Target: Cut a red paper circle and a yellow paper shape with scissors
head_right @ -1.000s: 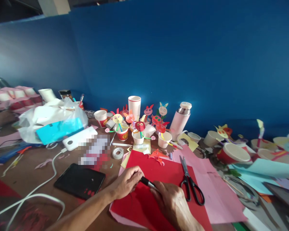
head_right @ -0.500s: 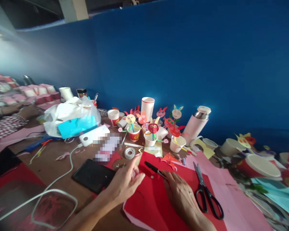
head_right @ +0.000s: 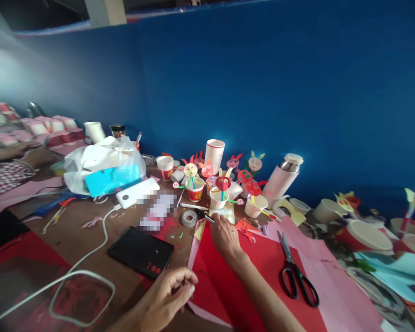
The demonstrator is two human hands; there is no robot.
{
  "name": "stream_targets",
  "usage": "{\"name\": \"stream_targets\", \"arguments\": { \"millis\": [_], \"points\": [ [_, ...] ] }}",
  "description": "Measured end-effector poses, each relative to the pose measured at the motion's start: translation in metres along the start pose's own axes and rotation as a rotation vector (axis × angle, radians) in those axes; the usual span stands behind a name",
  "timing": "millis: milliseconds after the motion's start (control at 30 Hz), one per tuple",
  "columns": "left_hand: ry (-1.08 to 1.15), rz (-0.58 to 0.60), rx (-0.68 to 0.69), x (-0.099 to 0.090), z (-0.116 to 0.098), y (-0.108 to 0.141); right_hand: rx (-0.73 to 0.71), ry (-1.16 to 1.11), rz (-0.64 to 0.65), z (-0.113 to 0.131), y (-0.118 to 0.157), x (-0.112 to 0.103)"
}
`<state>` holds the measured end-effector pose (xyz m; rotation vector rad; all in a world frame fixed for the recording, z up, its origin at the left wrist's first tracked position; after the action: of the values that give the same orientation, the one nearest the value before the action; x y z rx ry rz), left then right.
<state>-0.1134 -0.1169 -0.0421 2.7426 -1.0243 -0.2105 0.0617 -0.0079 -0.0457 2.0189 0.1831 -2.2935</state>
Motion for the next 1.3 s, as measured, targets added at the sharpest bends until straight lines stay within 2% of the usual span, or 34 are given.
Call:
{"name": "stream_targets", "arguments": {
  "millis": [100,167,333,400,500,633,800,967,1133,1200,1300],
  "points": [
    [0.046,-0.004,0.020,-0.002,0.001,0.005,-0.045,-0.017,-0.031,0.004,-0.002,-0.003],
    [0.109,-0.039,0.039,-0.006,0.003,0.008,-0.088,-0.035,-0.055,0.004,0.012,-0.009],
    [0.357,-0.201,0.058,-0.017,0.009,0.016,-0.276,-0.117,-0.025,0.006,0.090,-0.008],
    [0.431,-0.207,0.044,-0.016,0.010,0.019,-0.377,-0.247,-0.034,0.008,0.120,0.000],
    [0.490,-0.170,0.018,-0.009,0.010,0.021,-0.366,-0.293,-0.106,0.014,0.143,0.011],
    [0.515,-0.156,0.018,-0.001,0.007,0.019,-0.327,-0.231,-0.109,0.027,0.144,0.011],
    [0.504,-0.136,0.026,-0.002,0.008,0.018,-0.303,-0.154,-0.108,0.037,0.141,0.010],
    [0.555,-0.110,0.032,0.001,0.012,0.023,-0.386,-0.015,-0.235,0.030,0.142,0.014],
    [0.803,0.048,-0.077,0.004,0.009,0.017,-0.345,-0.069,-0.248,0.017,0.143,-0.010],
    [0.930,0.143,-0.131,0.005,0.004,0.009,-0.331,-0.099,-0.256,0.018,0.145,-0.018],
    [1.035,0.281,-0.151,0.010,-0.002,-0.008,-0.359,-0.124,-0.325,0.027,0.152,-0.020]
  ]
}}
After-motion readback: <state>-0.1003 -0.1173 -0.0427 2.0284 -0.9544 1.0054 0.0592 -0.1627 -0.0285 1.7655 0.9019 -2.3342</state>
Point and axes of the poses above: each hand's wrist, its own y-axis away from the middle knuckle, its own x-axis out of the palm, z = x × y, the point moved 1 cm from there along -y, towards the middle knuckle, and after that the axes turned 11 degrees about z, right-handed, at the moved point
